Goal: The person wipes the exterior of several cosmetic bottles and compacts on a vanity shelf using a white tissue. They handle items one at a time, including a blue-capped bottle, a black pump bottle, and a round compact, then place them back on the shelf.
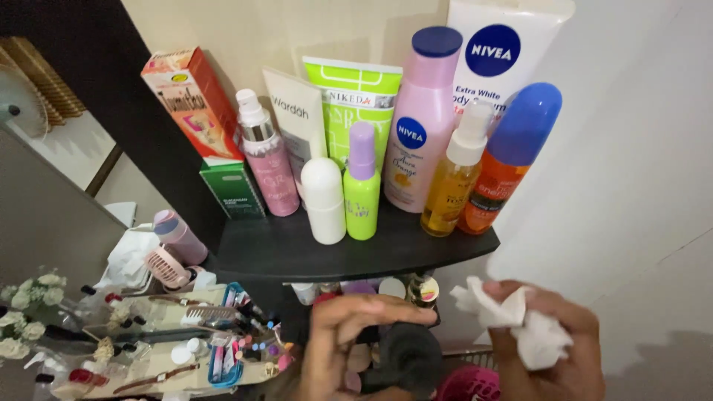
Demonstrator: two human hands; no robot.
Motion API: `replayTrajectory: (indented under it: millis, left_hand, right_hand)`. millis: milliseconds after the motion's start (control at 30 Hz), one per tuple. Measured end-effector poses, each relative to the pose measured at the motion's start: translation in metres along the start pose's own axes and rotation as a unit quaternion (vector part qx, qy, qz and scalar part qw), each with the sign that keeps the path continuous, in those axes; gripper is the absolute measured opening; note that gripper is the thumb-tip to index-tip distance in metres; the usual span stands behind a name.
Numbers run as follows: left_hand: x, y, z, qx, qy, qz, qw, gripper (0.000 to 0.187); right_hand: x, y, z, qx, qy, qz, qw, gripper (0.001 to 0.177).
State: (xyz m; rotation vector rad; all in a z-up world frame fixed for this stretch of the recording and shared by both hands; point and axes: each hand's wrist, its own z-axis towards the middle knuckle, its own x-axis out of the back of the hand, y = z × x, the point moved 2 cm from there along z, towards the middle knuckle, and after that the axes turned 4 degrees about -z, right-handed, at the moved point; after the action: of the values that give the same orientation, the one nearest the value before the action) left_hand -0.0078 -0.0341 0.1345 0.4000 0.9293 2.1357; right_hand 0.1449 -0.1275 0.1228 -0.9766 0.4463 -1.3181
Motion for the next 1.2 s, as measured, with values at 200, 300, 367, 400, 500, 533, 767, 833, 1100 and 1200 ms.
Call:
replayTrajectory:
  millis: [200, 300, 367, 400, 500, 533, 767, 833, 1100, 1200]
  left_hand:
    - [-0.017, -0.057, -0.049, 0.123, 0.041, -0.097, 0.987, 0.065]
    - [-0.018, -0.068, -0.065, 0.306, 0.179, -0.162, 0.921, 0.087]
    - [-0.016, -0.052, -0.059, 0.324, 0.192, -0.188, 0.907, 0.089]
    - [-0.013, -0.048, -0.058, 0.323, 0.196, -0.186, 0.907, 0.089]
    - [-0.015, -0.056, -0.067, 0.383, 0.139, -0.210, 0.889, 0.086]
    - [-0.018, -0.068, -0.076, 0.347, 0.133, -0.169, 0.913, 0.081]
    - [-0.031, -0.300, -0.245, 0.313, 0.273, -0.227, 0.881, 0.077]
    - [-0.032, -0.215, -0.183, 0.347, 0.231, -0.173, 0.893, 0.075]
    - [-0.021, -0.153, -0.191, 0.208, 0.154, -0.053, 0.964, 0.084]
    - [-0.022, -0.133, -0.186, 0.239, 0.181, -0.090, 0.950, 0.088]
  right_hand:
    - [-0.042, 0.229, -0.025, -0.193, -0.222, 0.060, 0.954, 0.015]
    - [-0.038, 0.125, -0.031, 0.107, -0.402, 0.366, 0.832, 0.079]
    - [-0.038, 0.106, -0.042, 0.116, -0.320, 0.276, 0.899, 0.077]
    - [-0.032, 0.089, -0.043, 0.116, -0.324, 0.278, 0.897, 0.077]
    - [-0.022, 0.062, -0.048, 0.080, -0.303, 0.074, 0.947, 0.073]
    - [-0.023, 0.064, -0.050, 0.063, -0.300, 0.103, 0.946, 0.071]
    - [-0.047, 0.082, -0.084, 0.133, -0.342, 0.307, 0.878, 0.056]
    - [-0.048, 0.098, -0.102, 0.135, -0.334, 0.318, 0.877, 0.049]
    - [-0.046, 0.134, -0.114, 0.242, -0.163, 0.147, 0.945, 0.025]
    - [-0.045, 0.132, -0.124, 0.186, -0.073, 0.235, 0.951, 0.022]
